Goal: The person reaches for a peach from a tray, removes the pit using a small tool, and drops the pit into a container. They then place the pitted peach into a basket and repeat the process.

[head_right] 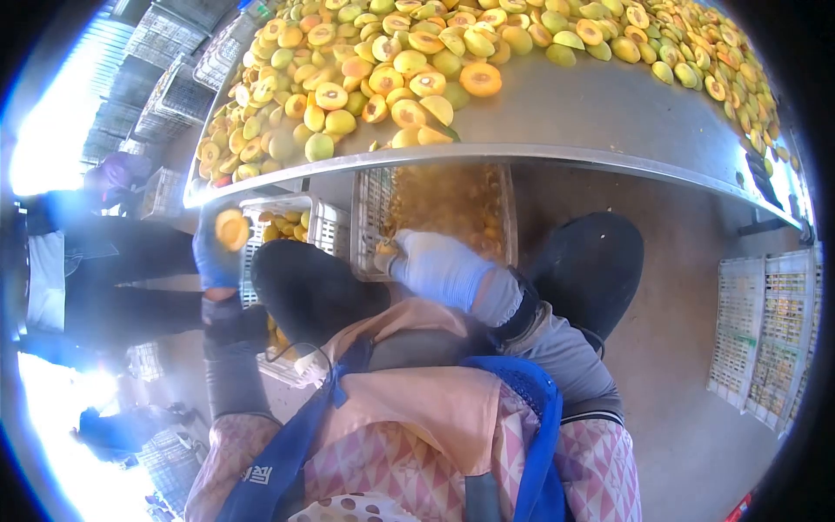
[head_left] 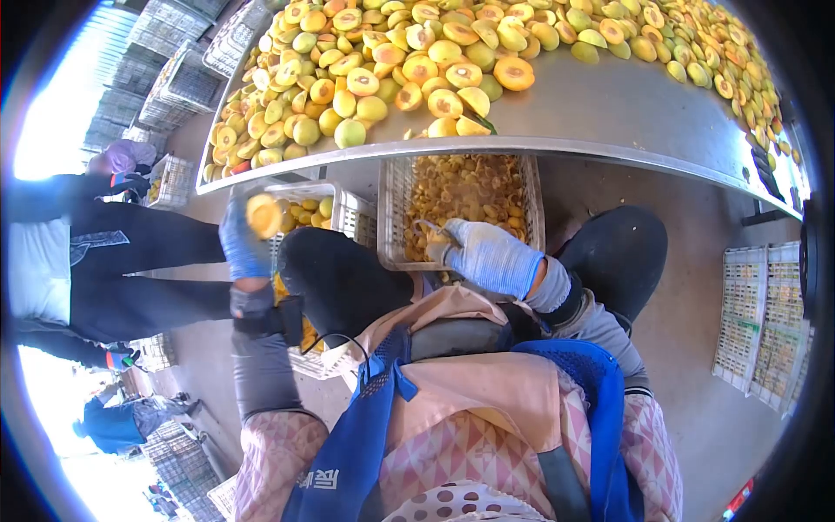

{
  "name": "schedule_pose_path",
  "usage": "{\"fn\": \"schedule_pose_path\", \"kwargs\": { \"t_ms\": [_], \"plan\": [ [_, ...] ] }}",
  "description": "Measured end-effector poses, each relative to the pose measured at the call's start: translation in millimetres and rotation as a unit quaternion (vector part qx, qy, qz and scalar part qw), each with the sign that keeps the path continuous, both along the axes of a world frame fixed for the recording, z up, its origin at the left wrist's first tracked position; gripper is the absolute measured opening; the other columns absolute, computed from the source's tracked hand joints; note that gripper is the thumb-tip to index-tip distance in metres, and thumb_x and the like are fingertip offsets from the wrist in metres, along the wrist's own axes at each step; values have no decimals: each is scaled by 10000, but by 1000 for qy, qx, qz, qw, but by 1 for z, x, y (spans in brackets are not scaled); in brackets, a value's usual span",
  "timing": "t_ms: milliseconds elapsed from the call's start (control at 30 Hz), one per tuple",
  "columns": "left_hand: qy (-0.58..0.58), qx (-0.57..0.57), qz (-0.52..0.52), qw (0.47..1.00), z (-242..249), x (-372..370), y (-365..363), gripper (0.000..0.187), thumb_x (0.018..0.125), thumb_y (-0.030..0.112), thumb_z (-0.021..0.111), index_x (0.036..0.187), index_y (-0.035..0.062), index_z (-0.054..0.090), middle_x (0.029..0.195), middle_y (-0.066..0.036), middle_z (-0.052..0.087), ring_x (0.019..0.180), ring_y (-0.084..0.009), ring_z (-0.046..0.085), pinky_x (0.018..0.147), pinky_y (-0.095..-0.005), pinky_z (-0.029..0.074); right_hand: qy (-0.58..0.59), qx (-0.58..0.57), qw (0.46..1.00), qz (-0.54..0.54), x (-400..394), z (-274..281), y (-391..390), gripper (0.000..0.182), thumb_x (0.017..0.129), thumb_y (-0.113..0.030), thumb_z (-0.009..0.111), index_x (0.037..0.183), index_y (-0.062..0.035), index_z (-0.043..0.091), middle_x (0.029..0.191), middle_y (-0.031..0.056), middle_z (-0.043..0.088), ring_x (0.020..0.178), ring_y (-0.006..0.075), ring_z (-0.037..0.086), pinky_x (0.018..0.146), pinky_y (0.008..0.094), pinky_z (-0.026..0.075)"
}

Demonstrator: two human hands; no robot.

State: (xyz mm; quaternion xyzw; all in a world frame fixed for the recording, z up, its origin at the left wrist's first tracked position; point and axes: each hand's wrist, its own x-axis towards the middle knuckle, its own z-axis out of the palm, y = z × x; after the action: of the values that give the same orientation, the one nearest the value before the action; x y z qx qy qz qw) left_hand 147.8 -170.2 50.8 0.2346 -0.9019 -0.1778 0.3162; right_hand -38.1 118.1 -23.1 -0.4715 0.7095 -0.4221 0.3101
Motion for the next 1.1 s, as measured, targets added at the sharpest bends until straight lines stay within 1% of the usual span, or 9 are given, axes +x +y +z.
{"fn": "schedule_pose_path", "kwargs": {
  "t_ms": [67,333,567,700,733,800,933,1033,1100],
  "plan": [
    [117,329,83,933,-61,64,-113,274,889,72,590,1152,7,630,1011,-74,677,875,-158,645,758,-273,523,28,-4,1000,-12,2,-3,1,396,932,-359,572,1003,27,629,848,278,640,800,449,627,695,480,500],
    [-24,269,73,960,-48,-31,-76,324,885,171,636,1157,-3,656,996,-66,676,851,-132,599,783,-262,481,28,41,998,-23,1,6,-1,488,939,-436,522,1067,28,607,894,273,655,859,430,636,775,485,494],
    [-381,25,93,920,-55,-177,-32,582,769,487,698,1142,46,625,1108,-205,658,1032,-349,627,886,-399,489,51,35,996,-65,-10,8,1,450,938,-409,538,1060,21,586,833,262,652,772,428,640,698,494,500],
    [-277,30,52,959,-83,-177,-66,557,817,442,668,1193,38,598,1041,-194,681,897,-308,681,761,-382,540,58,-26,992,-110,-13,-1,2,391,932,-368,557,1030,10,571,766,247,640,727,423,634,649,490,499],
    [-164,208,-12,964,-89,-172,-73,536,847,431,645,1199,30,592,1017,-180,682,859,-279,682,705,-358,540,58,-46,990,-123,-14,0,2,373,929,-354,564,1022,7,567,751,243,636,717,423,632,641,489,498],
    [82,529,-127,835,-79,-151,-58,496,908,407,599,1213,15,579,971,-152,684,784,-221,683,593,-311,539,45,-67,988,-134,-16,6,2,341,915,-322,600,1008,4,562,758,239,630,728,425,629,634,478,495],
    [94,652,-232,716,-52,-139,10,644,989,565,370,1283,9,507,932,-120,661,644,-147,612,471,-229,463,14,-75,989,-130,-18,16,-6,308,890,-273,661,987,1,558,805,239,626,754,428,625,634,450,489],
    [94,651,-222,720,-43,-138,60,619,1010,511,350,1302,-21,473,1033,-124,646,793,-172,634,630,-255,525,-23,-72,985,-153,-18,20,-6,308,890,-269,665,992,0,557,807,237,625,738,413,625,635,435,488],
    [47,392,-238,888,-35,-134,95,430,1002,299,459,1314,4,476,1086,-108,630,866,-147,621,666,-230,519,-42,-97,976,-192,-17,18,-11,345,888,-282,669,1038,9,562,822,235,635,757,385,638,655,421,491]
  ]
}}
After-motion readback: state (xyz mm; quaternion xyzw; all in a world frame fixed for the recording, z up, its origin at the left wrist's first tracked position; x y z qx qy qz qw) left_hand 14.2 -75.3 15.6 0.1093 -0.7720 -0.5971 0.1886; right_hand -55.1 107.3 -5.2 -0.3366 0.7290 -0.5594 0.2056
